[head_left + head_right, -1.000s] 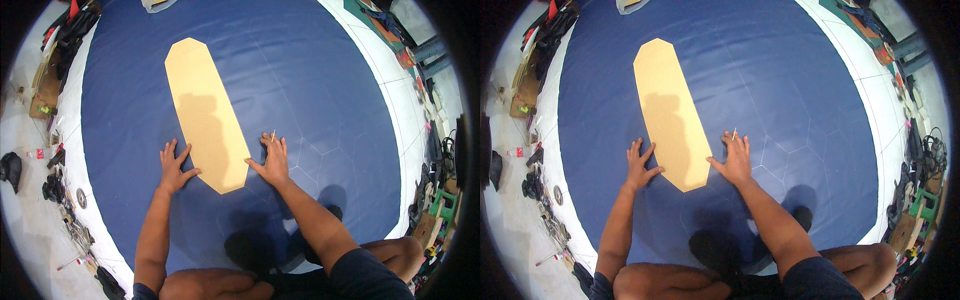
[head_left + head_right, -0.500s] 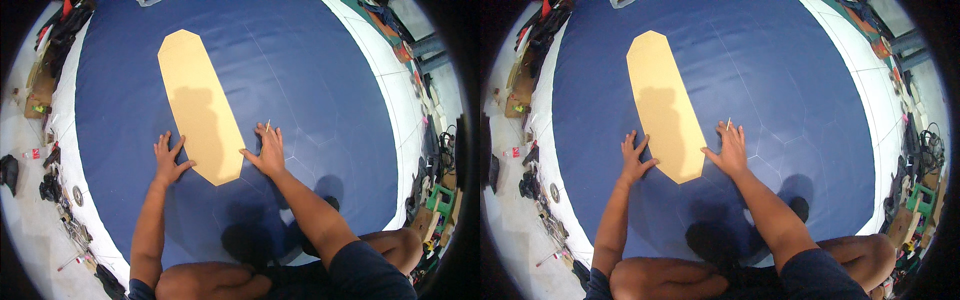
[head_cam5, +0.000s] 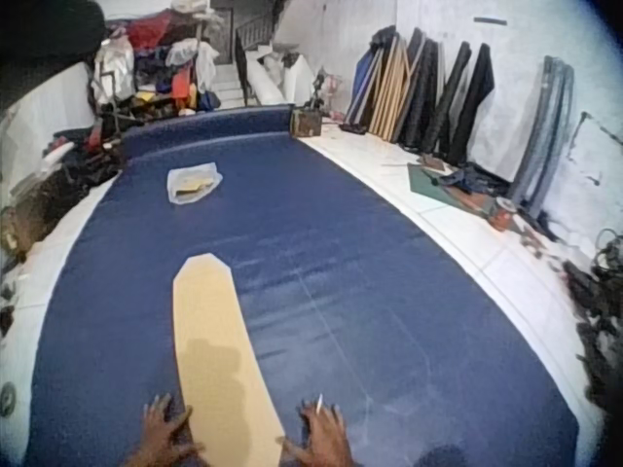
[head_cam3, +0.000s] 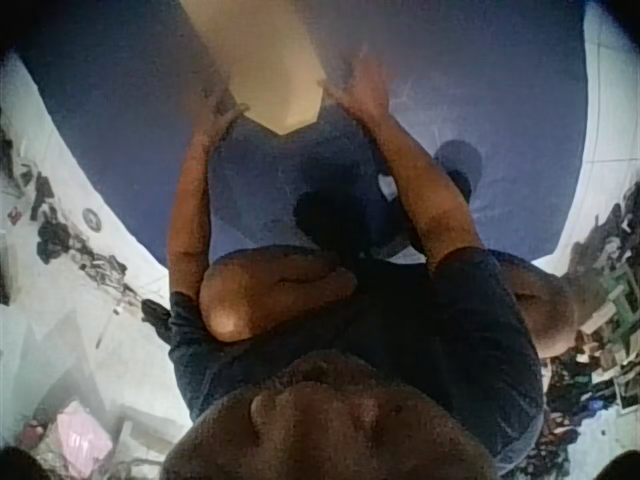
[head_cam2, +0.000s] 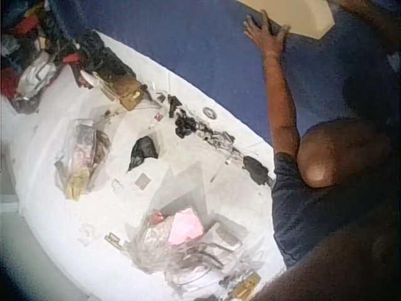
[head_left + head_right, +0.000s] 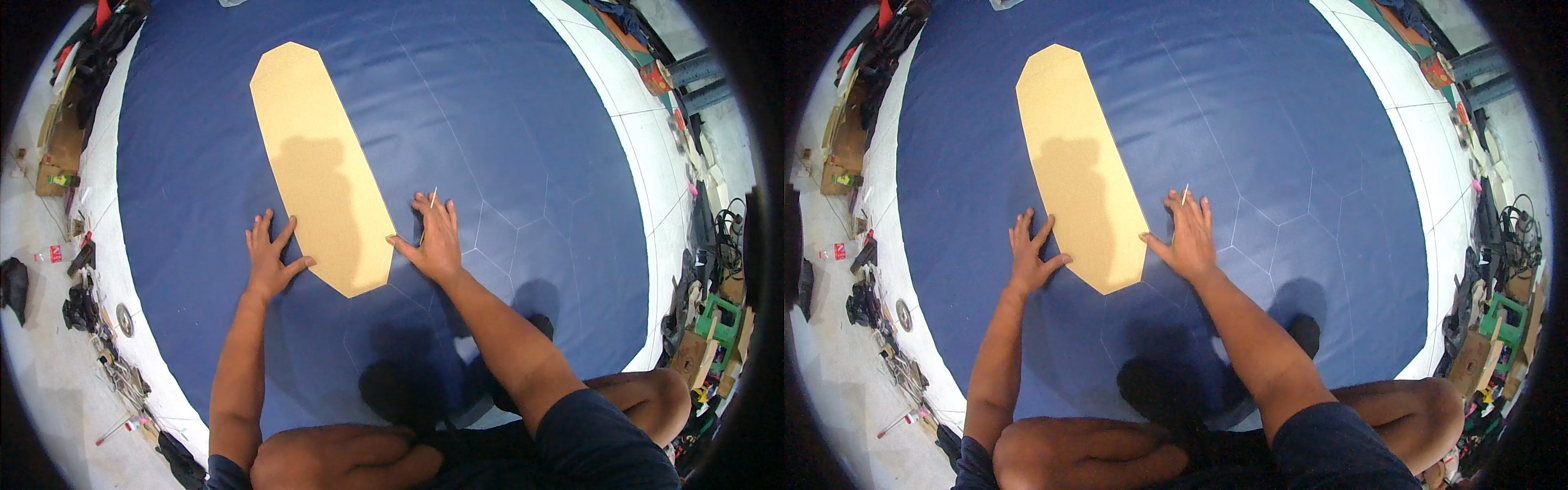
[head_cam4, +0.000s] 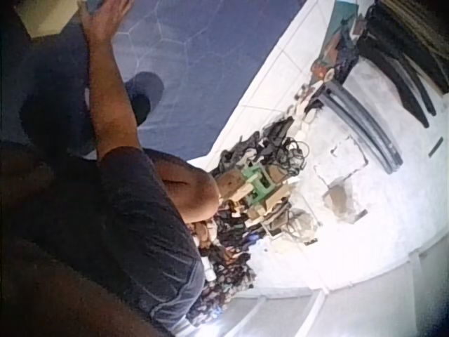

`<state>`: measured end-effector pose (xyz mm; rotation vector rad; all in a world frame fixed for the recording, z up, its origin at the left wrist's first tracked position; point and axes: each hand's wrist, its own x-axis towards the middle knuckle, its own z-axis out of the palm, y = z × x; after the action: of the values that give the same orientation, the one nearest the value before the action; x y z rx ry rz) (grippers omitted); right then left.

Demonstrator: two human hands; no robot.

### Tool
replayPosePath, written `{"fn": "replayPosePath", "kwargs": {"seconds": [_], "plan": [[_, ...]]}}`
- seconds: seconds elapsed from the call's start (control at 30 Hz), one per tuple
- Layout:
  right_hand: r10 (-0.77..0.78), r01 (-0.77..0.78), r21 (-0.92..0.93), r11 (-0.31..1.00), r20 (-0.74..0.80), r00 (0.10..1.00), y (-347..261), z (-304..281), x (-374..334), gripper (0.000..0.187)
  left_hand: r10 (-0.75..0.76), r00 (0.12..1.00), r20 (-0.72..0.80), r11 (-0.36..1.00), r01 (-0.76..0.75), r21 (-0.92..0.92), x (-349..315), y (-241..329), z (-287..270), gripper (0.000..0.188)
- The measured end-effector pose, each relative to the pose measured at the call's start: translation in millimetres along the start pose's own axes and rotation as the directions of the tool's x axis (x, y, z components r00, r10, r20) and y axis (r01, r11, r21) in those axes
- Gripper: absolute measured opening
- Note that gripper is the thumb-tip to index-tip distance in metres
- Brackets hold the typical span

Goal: The person traces a cardboard template onto blue material using a white pencil, repeating the process to create a pattern.

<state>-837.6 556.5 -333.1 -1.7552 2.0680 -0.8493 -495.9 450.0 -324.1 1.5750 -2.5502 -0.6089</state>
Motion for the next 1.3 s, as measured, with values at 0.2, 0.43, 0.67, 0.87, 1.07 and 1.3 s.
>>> {"fn": "replayPosePath", "kwargs": {"seconds": [0.2, 0.43, 0.67, 0.87, 1.07, 1.3], "plan": [[0.01, -0.01, 0.007, 1.0, 0.02, 1.0, -0.7, -0.7, 0.0, 0.079, 0.005, 1.0, 0.025, 1.0, -0.005, 0.027, 0.1, 0.9, -2.9, 0.095], [0.007, -0.007, -0.002, 1.0, 0.027, 1.0, 0.6, -2.1, 0.7, 0.079, 0.014, 1.0, 0.017, 0.999, -0.015, 0.043, 1.2, 3.2, -3.8, 0.092], [0.007, -0.007, -0.003, 1.0, 0.031, 1.0, -1.2, -2.5, 0.7, 0.077, 0.008, 1.0, 0.027, 0.999, -0.009, 0.032, 0.0, 3.8, -4.4, 0.093], [0.013, -0.012, -0.015, 1.0, 0.052, 0.999, -2.5, -1.8, 0.5, 0.073, 0.019, 1.0, 0.022, 0.999, -0.02, 0.039, -0.2, 0.0, -4.3, 0.095], [0.01, -0.009, -0.029, 1.0, 0.034, 0.999, -0.7, -3.1, -0.1, 0.077, 0.017, 1.0, 0.023, 0.999, -0.018, 0.03, 0.6, 2.8, -3.0, 0.094], [0.012, -0.009, -0.046, 0.999, 0.058, 0.998, -1.7, -6.0, 0.9, 0.076, 0.007, 1.0, 0.03, 1.0, -0.008, 0.019, 1.4, 2.1, -0.4, 0.093]]}}
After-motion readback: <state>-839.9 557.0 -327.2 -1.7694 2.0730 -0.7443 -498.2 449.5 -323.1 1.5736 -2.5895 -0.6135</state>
